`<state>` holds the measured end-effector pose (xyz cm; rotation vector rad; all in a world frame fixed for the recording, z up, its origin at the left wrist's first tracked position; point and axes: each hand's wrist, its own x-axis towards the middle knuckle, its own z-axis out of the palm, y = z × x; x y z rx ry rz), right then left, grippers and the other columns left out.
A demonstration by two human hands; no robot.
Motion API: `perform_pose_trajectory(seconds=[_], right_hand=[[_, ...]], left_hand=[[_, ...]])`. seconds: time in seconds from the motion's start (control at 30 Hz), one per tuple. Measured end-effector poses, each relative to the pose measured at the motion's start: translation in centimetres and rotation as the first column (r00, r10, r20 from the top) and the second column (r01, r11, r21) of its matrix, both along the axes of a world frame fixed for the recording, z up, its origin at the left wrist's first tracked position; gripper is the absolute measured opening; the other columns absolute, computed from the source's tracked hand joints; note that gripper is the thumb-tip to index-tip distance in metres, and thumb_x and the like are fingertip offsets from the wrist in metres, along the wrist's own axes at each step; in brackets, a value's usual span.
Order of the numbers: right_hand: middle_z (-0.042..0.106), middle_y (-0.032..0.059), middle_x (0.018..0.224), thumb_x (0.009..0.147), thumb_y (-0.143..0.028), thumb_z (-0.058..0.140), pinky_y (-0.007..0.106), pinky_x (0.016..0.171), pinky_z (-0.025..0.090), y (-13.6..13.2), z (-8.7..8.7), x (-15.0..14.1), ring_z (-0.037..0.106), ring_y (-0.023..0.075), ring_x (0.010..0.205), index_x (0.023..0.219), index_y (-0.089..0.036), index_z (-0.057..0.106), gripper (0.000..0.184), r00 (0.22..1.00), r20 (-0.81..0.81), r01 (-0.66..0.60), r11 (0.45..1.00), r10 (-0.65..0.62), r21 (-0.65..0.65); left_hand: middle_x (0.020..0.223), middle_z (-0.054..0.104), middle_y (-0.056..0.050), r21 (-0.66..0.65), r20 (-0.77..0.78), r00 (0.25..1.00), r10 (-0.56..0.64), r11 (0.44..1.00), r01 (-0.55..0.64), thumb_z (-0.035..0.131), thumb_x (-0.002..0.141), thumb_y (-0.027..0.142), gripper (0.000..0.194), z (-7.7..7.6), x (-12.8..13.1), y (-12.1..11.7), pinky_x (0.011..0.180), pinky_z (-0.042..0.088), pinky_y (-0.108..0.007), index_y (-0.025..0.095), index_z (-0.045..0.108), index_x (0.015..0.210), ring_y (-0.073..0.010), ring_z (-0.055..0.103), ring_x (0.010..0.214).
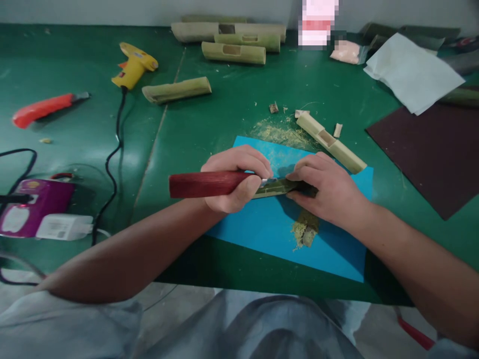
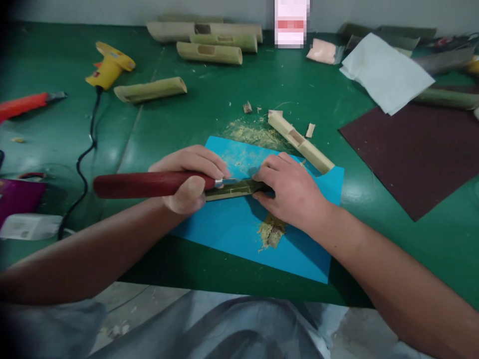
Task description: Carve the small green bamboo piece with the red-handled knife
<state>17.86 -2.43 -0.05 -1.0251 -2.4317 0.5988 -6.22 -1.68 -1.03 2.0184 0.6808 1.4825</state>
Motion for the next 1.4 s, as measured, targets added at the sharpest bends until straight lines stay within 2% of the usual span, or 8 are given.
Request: perform_pose_trajectory(seconds=[0.1,0.17,0.33,0.53,0.93,1.1,1.27,1.4], right_hand=[[0.073,0.0088,0.104,0.094,-0.028,0.070,0.044,0.083,0.047,-0.1,0.0,0.0,0.063,0.0270,0.095,0.100,-0.023,0.072,0.008,1.000,0.008,0.005,1.000,-0.005,-0.001],[0.073,0.0093,0.104,0.094,-0.028,0.069,0.044,0.084,0.047,-0.1,0.0,-0.1,0.064,0.0273,0.095,0.099,-0.022,0.071,0.007,1.000,0.012,0.002,1.000,-0.002,0.003],[0.074,0.0105,0.104,0.095,-0.029,0.069,0.045,0.083,0.047,0.0,-0.1,-0.1,0.064,0.0282,0.095,0.098,-0.022,0.071,0.008,1.000,0.007,-0.005,1.000,0.005,0.002],[0.073,0.0104,0.104,0.095,-0.028,0.069,0.045,0.083,0.047,0.0,-0.1,-0.1,0.063,0.0281,0.095,0.099,-0.022,0.071,0.008,1.000,0.015,-0.006,1.000,0.006,0.002],[0.074,0.0081,0.104,0.091,-0.026,0.073,0.045,0.086,0.046,0.0,-0.3,-0.1,0.065,0.0277,0.098,0.100,-0.023,0.072,0.009,1.000,0.005,-0.005,1.000,0.005,-0.006],[0.074,0.0105,0.104,0.091,-0.026,0.073,0.045,0.084,0.048,0.0,0.0,-0.1,0.064,0.0291,0.097,0.100,-0.021,0.074,0.011,1.000,0.029,0.002,1.000,-0.002,0.024],[0.074,0.0115,0.104,0.092,-0.027,0.073,0.046,0.084,0.049,0.0,-0.1,-0.1,0.064,0.0290,0.094,0.102,-0.018,0.074,0.013,1.000,0.024,-0.004,0.999,0.003,0.035],[0.074,0.0107,0.104,0.092,-0.028,0.073,0.045,0.084,0.049,0.0,-0.2,-0.1,0.063,0.0279,0.093,0.101,-0.020,0.074,0.012,1.000,0.021,0.006,1.000,-0.007,0.031]], left_hand=[[0.079,0.077,-0.007,0.068,-0.040,0.994,-0.105,0.992,0.107,0.073,0.090,0.030,0.015,0.8,0.2,0.1,0.070,0.063,-0.027,0.016,0.073,0.084,-0.0174,0.077,0.075],[0.081,0.078,-0.006,0.048,-0.100,0.985,-0.139,0.988,0.145,0.074,0.090,0.028,0.012,1.4,0.3,0.0,0.072,0.063,-0.026,0.017,0.073,0.085,-0.0175,0.078,0.077],[0.080,0.078,-0.005,-0.033,-0.149,0.978,-0.149,0.989,0.145,0.069,0.094,0.031,0.015,1.7,0.4,-0.2,0.072,0.062,-0.026,0.020,0.071,0.084,-0.0174,0.077,0.077],[0.078,0.077,-0.004,-0.008,-0.152,0.980,-0.126,0.992,0.127,0.070,0.093,0.030,0.015,1.5,0.6,-0.2,0.073,0.061,-0.025,0.020,0.070,0.083,-0.0158,0.076,0.075],[0.079,0.078,-0.003,-0.048,-0.210,0.968,-0.137,0.990,0.130,0.070,0.091,0.022,0.012,2.1,0.5,-0.1,0.075,0.062,-0.025,0.021,0.069,0.080,-0.0158,0.076,0.076],[0.072,0.074,-0.002,-0.041,-0.125,0.986,-0.114,0.993,0.109,0.067,0.089,0.015,0.017,1.6,0.5,0.0,0.066,0.060,-0.026,0.021,0.065,0.073,-0.0147,0.073,0.067],[0.063,0.068,0.000,0.003,0.003,0.998,-0.062,0.998,0.062,0.066,0.086,0.018,0.021,0.7,0.5,-0.1,0.054,0.054,-0.024,0.022,0.061,0.067,-0.0122,0.065,0.056],[0.061,0.066,0.001,0.064,0.012,0.999,-0.030,0.998,0.029,0.066,0.087,0.020,0.022,0.7,0.6,-0.1,0.050,0.051,-0.023,0.021,0.060,0.066,-0.0114,0.064,0.053]])
